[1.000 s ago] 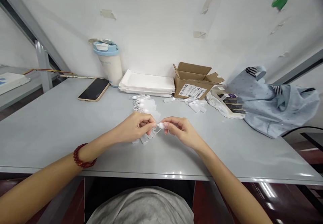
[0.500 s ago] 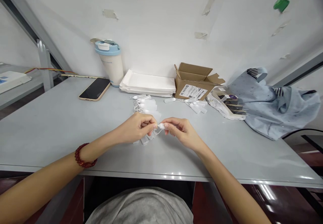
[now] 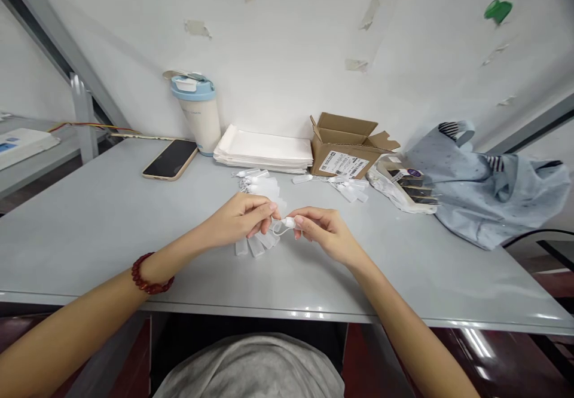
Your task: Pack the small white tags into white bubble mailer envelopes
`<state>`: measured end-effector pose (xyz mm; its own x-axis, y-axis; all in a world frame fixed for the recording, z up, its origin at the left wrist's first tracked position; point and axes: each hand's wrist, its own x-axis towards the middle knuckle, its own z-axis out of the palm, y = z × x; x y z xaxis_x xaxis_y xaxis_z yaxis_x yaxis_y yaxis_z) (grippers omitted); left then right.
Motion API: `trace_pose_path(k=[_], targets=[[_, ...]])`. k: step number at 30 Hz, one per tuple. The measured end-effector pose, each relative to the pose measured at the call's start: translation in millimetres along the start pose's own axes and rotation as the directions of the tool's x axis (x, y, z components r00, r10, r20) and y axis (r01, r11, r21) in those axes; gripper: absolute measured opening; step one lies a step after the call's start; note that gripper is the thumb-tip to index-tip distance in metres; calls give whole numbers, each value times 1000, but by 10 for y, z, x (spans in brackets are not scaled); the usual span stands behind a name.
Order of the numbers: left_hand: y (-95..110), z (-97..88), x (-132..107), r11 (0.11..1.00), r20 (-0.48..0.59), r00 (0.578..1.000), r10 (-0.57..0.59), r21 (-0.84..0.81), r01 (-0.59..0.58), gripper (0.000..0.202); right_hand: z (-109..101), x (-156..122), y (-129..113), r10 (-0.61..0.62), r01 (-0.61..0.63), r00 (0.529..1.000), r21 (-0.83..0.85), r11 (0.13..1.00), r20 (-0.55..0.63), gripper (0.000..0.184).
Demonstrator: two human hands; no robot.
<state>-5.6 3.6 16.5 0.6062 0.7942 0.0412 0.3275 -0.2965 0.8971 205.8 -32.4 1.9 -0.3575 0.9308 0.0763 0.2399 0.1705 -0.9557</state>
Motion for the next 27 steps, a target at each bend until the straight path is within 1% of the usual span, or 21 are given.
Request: trace_pose_path(k=[3, 7, 12, 15, 27], targets=[[2, -1, -4, 1000, 18, 1000, -12, 15, 11, 33, -2, -1, 0, -2, 2, 1000, -4, 1000, -15, 33], [0, 29, -18, 1000, 24, 1000, 4, 17, -5, 22, 4, 4, 10, -8, 8, 1000, -28, 1000, -23, 32], [-70, 69, -23, 998, 18, 1000, 7, 67, -8, 23, 38, 3, 41, -13, 13, 1000, -66, 998, -1, 32], [-103, 80, -22, 997, 23, 1000, 8, 71, -10, 24, 52, -2, 53, -6, 6, 1000, -79, 997, 0, 32], [-101, 111, -31, 995, 21, 1000, 18, 95, -20, 23, 51, -3, 31, 3, -2, 1000, -89, 996, 2, 31]])
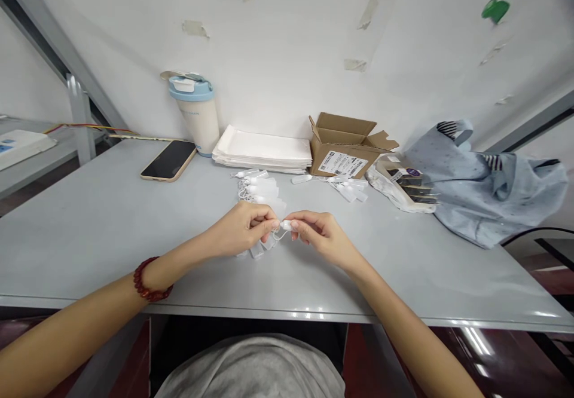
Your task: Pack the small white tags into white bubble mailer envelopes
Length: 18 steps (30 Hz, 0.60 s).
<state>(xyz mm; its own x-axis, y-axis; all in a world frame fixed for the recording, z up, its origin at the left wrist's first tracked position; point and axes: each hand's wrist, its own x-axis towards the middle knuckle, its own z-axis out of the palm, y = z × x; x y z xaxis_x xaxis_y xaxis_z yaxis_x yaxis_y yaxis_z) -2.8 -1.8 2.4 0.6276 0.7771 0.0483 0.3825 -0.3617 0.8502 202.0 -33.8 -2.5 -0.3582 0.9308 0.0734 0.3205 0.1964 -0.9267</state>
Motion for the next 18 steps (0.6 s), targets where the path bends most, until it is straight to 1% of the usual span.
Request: trace_pose_path(k=[4, 8, 10, 12, 14, 16, 17, 18], targets=[[-13, -15, 9, 1000, 3, 1000, -11, 20, 11, 25, 4, 8, 7, -15, 15, 1000, 0, 1000, 0, 31], [-6, -75, 26, 998, 31, 999, -38, 56, 36, 26, 9, 33, 45, -6, 6, 1000, 8, 1000, 20, 29], [12, -121, 31, 997, 45, 998, -51, 66, 48, 28, -17, 59, 87, -11, 11, 1000, -19, 1000, -4, 28], [28, -178, 34, 996, 62, 996, -66, 64, 62, 29, -82, 95, 153, -47, 35, 994, -111, 993, -101, 30], [32, -250, 35, 994, 92, 991, -93, 57, 88, 30, -194, 138, 245, -121, 53, 966, -283, 958, -228, 30], [15, -332, 35, 991, 132, 983, -129, 54, 122, 31, -345, 182, 358, -226, 66, 929, -470, 880, -294, 27], [1, -375, 35, 990, 152, 978, -141, 53, 134, 30, -427, 202, 417, -250, 36, 912, -543, 839, -325, 26], [-16, -417, 34, 989, 173, 974, -147, 52, 140, 30, -510, 220, 476, -246, -11, 903, -593, 805, -351, 25]])
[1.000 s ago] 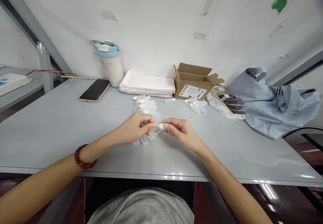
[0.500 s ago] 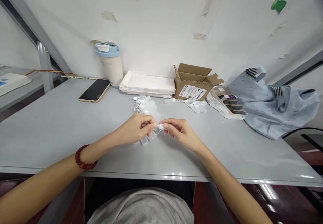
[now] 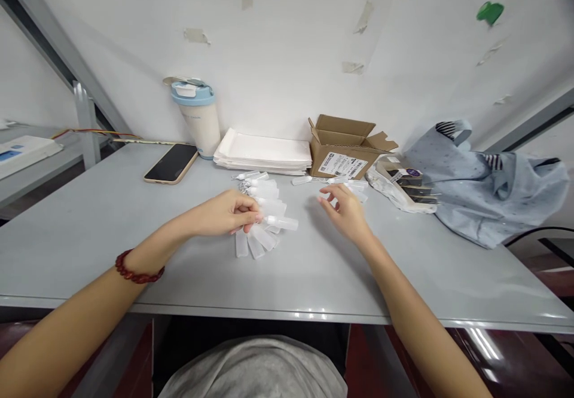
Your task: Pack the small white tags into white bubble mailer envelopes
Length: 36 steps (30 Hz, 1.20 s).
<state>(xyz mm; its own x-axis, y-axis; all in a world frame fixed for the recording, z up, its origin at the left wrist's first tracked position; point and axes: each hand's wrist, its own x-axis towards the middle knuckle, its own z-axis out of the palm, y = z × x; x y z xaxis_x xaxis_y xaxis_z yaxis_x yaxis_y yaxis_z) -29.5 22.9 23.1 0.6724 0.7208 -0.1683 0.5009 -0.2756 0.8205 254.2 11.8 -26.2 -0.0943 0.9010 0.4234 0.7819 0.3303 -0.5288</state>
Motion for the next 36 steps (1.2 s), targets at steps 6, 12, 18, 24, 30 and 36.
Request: trace_pose_path(k=[6, 12, 18, 24, 30, 36], targets=[[-92, -200, -36, 1000, 46, 999, -4, 28, 3, 33, -104, 101, 426, 110, -126, 990, -186, 975, -90, 30], [-137, -264, -32, 991, 75, 992, -100, 91, 93, 37, -58, 78, 596, 178, -188, 982, -305, 934, -60, 32], [-113, -239, -28, 984, 78, 987, -139, 127, 128, 38, -9, 56, 644, 231, -220, 973, -351, 910, -12, 31], [-106, -252, -35, 973, -26, 985, -170, 151, 172, 39, 12, 68, 592, 230, -213, 973, -314, 925, 19, 24], [-131, -233, -24, 976, -76, 981, -178, 110, 186, 41, -36, 79, 472, 248, -242, 969, -190, 951, 5, 15], [-59, -152, -30, 990, -141, 982, -123, 47, 131, 40, -139, 53, 172, 264, -266, 964, 62, 962, 26, 11]])
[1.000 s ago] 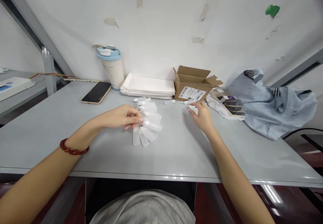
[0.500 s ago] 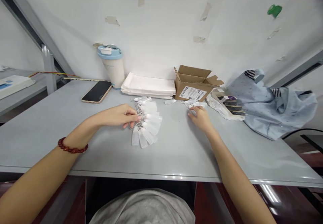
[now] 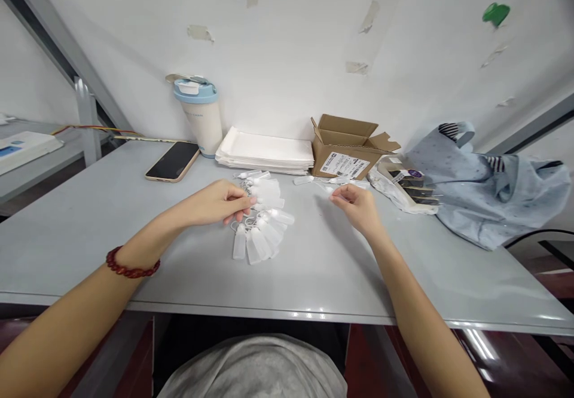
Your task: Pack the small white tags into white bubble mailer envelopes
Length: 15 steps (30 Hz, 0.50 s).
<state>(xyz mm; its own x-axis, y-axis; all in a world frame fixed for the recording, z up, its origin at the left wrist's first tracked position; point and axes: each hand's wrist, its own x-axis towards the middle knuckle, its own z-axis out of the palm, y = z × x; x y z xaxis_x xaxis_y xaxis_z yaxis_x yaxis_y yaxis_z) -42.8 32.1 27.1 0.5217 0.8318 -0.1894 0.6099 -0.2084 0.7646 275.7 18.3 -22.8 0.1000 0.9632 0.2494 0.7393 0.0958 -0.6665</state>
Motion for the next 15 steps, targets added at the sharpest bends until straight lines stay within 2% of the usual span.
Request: trace_pose_path(k=[2, 4, 6, 9, 15], targets=[[49, 47, -13, 998, -33, 998, 45, -48, -47, 38, -27, -52, -119, -20, 9, 997, 145, 989, 72, 16], [91, 105, -24, 991, -61, 994, 87, -94, -93, 31, -40, -107, -228, -56, -29, 982, 440, 897, 179, 20], [119, 169, -28, 983, -75, 991, 110, -136, -120, 25, -35, -160, -318, -86, -91, 961, 595, 799, 263, 22], [137, 260, -17, 976, -60, 991, 117, -177, -126, 31, 1, -226, -411, -125, -137, 931, 647, 750, 342, 22], [139, 347, 17, 964, -40, 989, 146, -221, -151, 33, 51, -303, -513, -130, -172, 904, 626, 760, 407, 23]])
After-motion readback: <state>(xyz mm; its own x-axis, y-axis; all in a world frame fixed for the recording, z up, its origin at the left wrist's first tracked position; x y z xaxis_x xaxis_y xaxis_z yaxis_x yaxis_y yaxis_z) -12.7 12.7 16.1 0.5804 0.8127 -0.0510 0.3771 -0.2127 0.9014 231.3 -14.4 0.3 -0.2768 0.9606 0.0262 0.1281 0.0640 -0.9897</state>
